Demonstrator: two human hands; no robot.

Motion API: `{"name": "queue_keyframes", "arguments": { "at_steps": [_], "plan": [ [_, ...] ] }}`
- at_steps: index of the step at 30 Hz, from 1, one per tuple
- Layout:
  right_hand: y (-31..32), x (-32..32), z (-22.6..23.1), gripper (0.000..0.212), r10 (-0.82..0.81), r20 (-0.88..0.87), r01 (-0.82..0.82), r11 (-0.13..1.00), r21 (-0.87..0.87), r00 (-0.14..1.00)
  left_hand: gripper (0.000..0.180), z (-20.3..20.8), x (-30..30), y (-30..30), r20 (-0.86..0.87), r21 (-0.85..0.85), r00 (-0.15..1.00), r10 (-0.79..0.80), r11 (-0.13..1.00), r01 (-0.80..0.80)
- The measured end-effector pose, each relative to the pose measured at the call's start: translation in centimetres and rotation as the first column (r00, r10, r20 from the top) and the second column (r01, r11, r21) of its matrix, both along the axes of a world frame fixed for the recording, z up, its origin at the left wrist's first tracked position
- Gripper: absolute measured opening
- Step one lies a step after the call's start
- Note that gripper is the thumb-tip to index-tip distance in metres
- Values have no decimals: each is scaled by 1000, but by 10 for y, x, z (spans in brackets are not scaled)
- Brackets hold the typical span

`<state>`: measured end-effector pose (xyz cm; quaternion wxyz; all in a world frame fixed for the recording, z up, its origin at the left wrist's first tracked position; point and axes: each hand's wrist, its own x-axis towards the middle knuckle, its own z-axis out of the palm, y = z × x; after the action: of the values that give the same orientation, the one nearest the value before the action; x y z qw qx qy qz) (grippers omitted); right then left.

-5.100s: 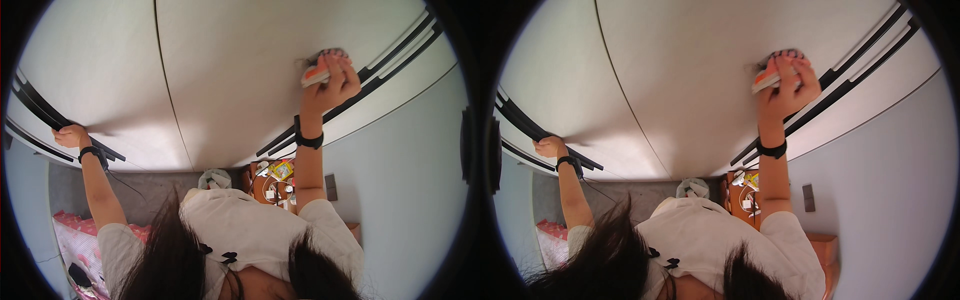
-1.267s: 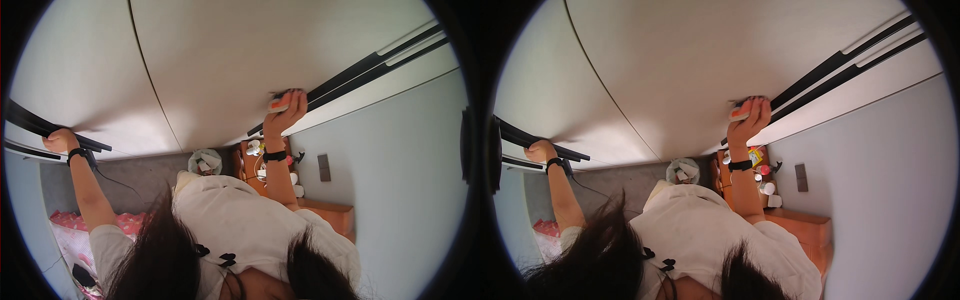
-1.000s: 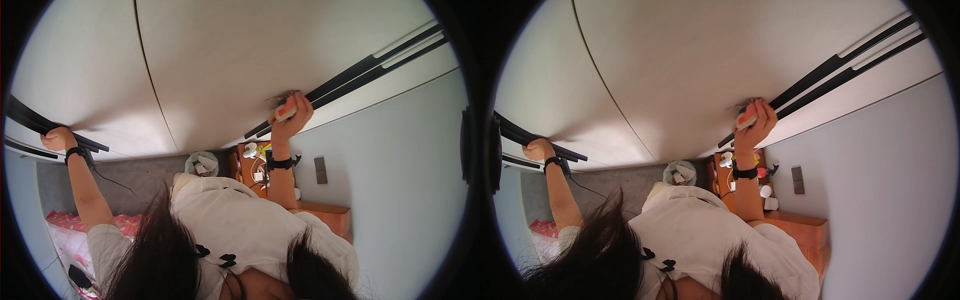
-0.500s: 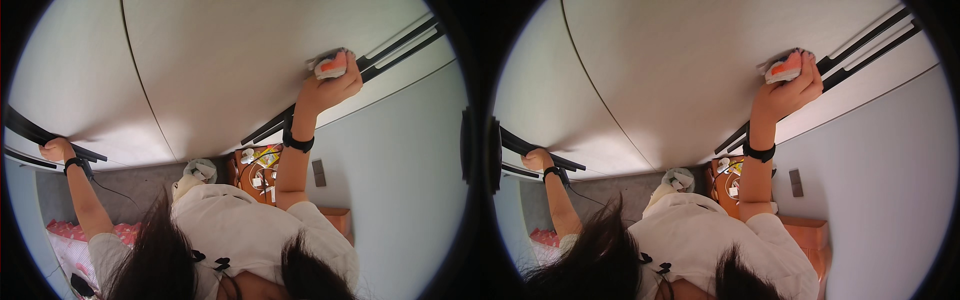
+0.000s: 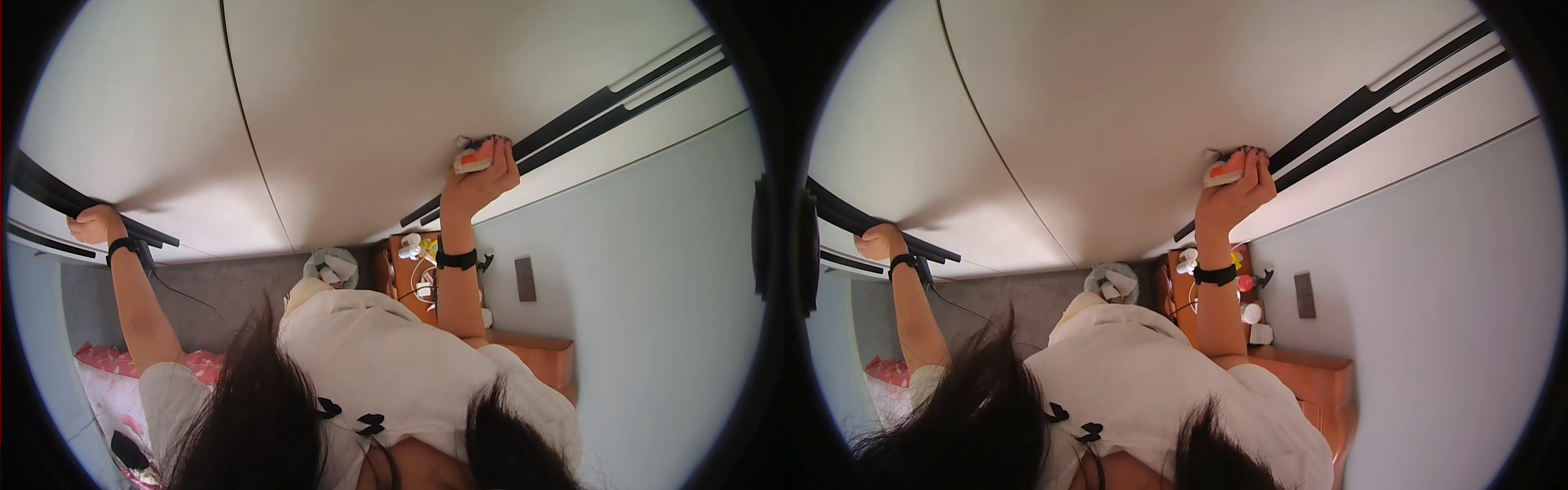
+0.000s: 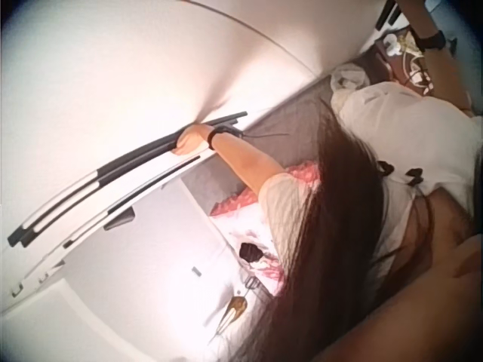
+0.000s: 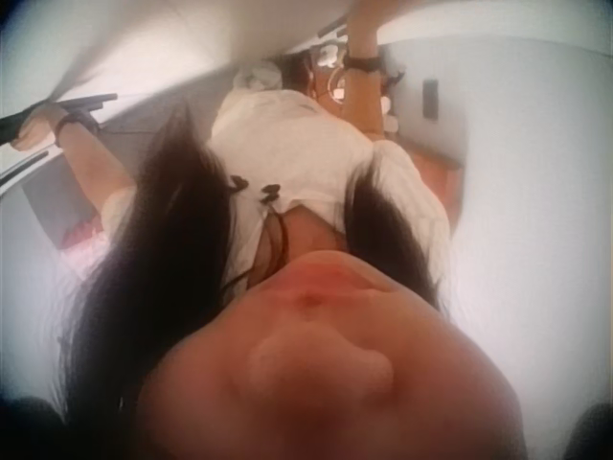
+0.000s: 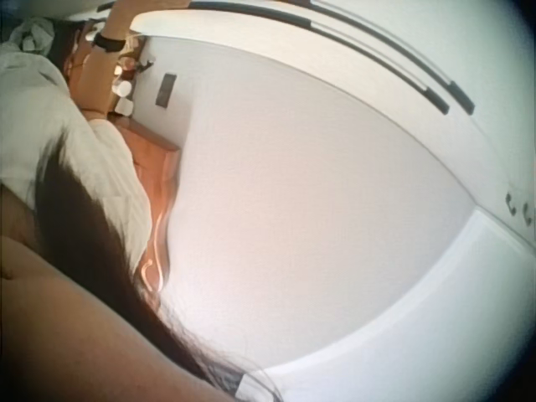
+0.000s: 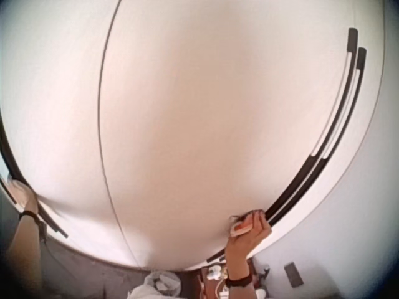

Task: The person wipes the exterior surface of a white wardrobe cabinet using a cloth. They hold the cabinet handle with one hand and wipe the surface with the other, moving along the vertical seams and flat panels.

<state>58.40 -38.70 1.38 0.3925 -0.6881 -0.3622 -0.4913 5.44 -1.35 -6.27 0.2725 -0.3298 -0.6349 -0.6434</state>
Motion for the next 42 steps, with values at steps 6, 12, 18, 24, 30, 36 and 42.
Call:
{"name": "queue_keyframes", "arguments": {
  "at_steps": [6,12,18,24,30,36,42],
  "plan": [
    [-8,-10,-12,41,54,-90,-58,997,-44,994,55,-2,-3,-2,12,-42,1000,19,999,-19],
    [-21,-15,39,37,254,-137,-226,956,189,958,56,2,3,-6,3,-41,1000,2,999,-2],
    [0,4,132,31,152,223,-207,946,249,963,51,-2,-4,-1,-23,-15,999,30,999,-30],
    [17,19,121,29,34,214,-80,974,210,976,52,-4,-4,2,-7,-24,1000,19,1000,-19],
    [12,10,28,35,-22,176,-5,988,151,984,54,2,6,-3,6,-19,1000,5,1000,-5],
    [-2,-9,-60,36,44,-67,-40,997,70,997,53,0,1,-1,-5,1,1000,9,1000,-9],
    [-21,-11,-23,34,168,-332,-188,982,-28,928,49,-4,-5,2,-25,6,999,33,999,-32]
  ]
}}
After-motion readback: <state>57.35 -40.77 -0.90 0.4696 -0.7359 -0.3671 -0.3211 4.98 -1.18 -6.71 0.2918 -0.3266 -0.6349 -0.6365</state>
